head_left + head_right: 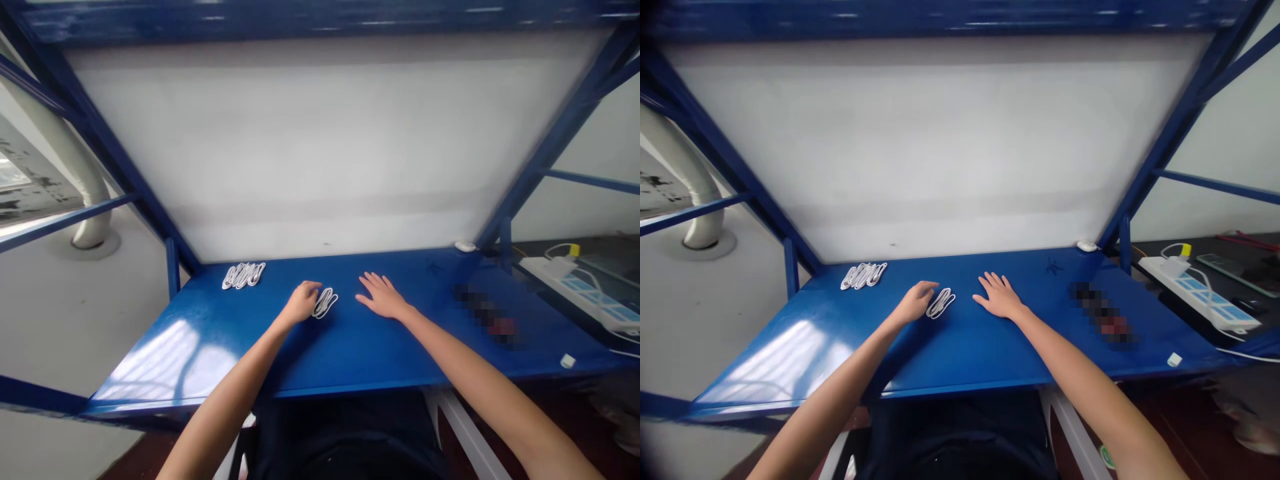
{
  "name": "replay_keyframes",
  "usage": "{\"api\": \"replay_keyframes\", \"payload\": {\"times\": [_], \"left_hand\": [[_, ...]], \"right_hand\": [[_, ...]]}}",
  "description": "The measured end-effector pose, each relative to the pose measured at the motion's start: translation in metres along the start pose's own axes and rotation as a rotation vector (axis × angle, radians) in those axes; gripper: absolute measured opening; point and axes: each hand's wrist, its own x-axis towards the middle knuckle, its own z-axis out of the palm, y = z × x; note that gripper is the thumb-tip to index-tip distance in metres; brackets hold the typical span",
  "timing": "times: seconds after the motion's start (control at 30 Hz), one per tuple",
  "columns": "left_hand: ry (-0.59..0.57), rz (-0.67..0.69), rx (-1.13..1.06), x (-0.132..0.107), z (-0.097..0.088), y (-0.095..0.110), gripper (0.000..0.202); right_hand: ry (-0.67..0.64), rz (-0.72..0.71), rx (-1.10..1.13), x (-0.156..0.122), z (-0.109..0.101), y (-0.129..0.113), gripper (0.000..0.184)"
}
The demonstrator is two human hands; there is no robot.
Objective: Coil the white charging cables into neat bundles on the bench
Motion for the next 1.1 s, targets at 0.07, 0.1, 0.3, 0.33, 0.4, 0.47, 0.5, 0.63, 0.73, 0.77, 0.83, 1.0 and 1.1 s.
{"api": "replay_keyframes", "payload": {"times": [0.07, 0.1, 0.3, 0.33, 0.4, 0.47, 0.5, 0.63, 0.73, 0.77, 0.83, 1.0, 1.1], "left_hand": [[-0.043, -0.059, -0.045, 0.006, -0.009, -0.008, 0.035], [-0.086, -0.064, -0.059, 0.008, -0.011, -0.011, 0.034], [-0.215, 0.033, -0.011, 0.013, -0.007, -0.008, 0.034], [-0.216, 0.035, -0.001, 0.014, -0.006, -0.006, 0.034], [-0.235, 0.030, 0.010, 0.018, -0.005, -0.001, 0.034], [-0.275, 0.016, 0.014, 0.022, -0.005, 0.002, 0.035], [-0.294, 0.006, 0.015, 0.024, -0.005, 0.003, 0.034], [-0.321, -0.037, 0.005, 0.029, -0.002, 0.002, 0.029], [-0.316, -0.030, -0.049, 0.028, 0.002, 0.000, 0.029], [-0.312, -0.024, -0.063, 0.027, 0.003, -0.001, 0.029], [-0.297, -0.015, -0.074, 0.024, 0.004, -0.002, 0.030], [-0.248, 0.048, -0.059, 0.017, 0.005, -0.003, 0.028], [-0.244, 0.076, -0.068, 0.014, 0.005, -0.004, 0.029]], "right_hand": [[0.083, -0.046, 0.020, -0.001, 0.001, -0.005, 0.067], [0.136, -0.101, 0.038, -0.002, 0.001, -0.010, 0.059], [0.224, -0.467, 0.084, -0.001, 0.007, -0.057, 0.026], [0.215, -0.476, 0.071, 0.001, 0.007, -0.063, 0.025], [0.199, -0.471, 0.046, 0.004, 0.006, -0.069, 0.024], [0.186, -0.459, 0.032, 0.008, 0.004, -0.068, 0.024], [0.182, -0.457, 0.032, 0.009, 0.003, -0.066, 0.025], [0.176, -0.478, 0.070, 0.010, 0.001, -0.057, 0.023], [0.168, -0.505, 0.098, 0.008, 0.002, -0.052, 0.022], [0.167, -0.512, 0.105, 0.007, 0.002, -0.052, 0.021], [0.175, -0.522, 0.115, 0.007, 0.003, -0.051, 0.020], [0.180, -0.552, 0.129, 0.005, 0.003, -0.051, 0.018], [0.161, -0.584, 0.127, 0.003, 0.000, -0.049, 0.017]]}}
